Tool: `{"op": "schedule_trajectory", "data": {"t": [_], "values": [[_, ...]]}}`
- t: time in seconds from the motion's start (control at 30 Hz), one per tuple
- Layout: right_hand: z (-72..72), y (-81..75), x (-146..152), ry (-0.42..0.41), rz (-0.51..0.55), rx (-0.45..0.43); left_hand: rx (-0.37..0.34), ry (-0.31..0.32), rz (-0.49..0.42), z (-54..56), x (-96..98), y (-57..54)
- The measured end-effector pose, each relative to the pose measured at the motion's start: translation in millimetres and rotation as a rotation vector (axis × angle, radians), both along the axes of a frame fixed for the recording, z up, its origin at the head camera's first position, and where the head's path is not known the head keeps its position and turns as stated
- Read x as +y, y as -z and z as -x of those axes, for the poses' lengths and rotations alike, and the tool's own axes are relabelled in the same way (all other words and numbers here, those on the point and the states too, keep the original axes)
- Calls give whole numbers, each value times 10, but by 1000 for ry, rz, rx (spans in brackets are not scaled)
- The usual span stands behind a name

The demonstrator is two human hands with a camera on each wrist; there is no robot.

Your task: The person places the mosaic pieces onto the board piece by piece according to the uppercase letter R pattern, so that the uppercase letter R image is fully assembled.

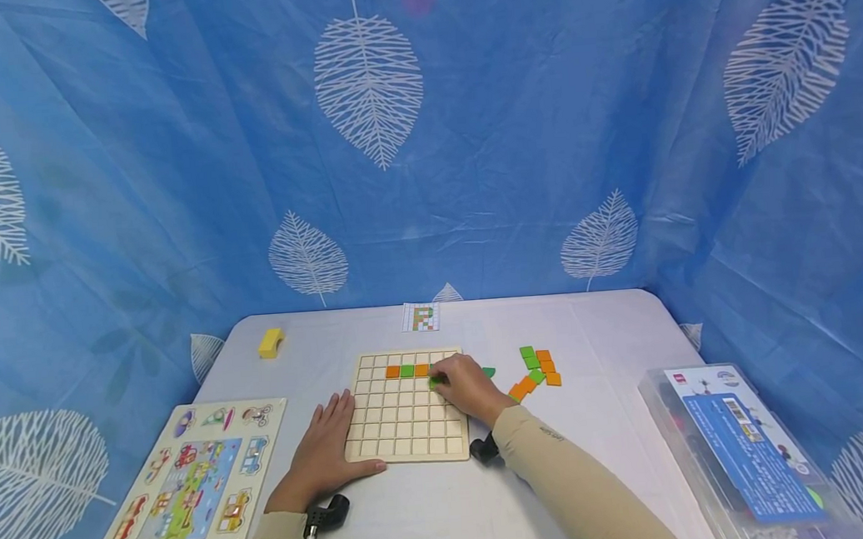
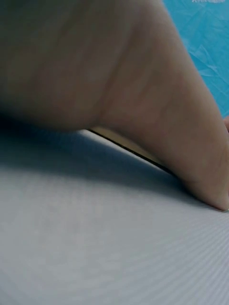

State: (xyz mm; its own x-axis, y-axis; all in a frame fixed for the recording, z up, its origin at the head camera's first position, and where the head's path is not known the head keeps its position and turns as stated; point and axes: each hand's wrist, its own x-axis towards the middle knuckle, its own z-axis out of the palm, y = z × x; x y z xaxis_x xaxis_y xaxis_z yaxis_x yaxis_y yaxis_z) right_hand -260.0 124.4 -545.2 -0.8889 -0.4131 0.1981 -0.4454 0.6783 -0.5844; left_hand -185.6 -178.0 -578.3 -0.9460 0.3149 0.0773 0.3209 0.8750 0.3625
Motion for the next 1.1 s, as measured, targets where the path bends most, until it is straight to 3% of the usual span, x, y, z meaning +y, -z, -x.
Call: {"op": "schedule_trajectory", "data": {"t": [1.1], "values": [[-20,40,34,-8,56,19,-3,-1,-2,-5,8,-7]]}}
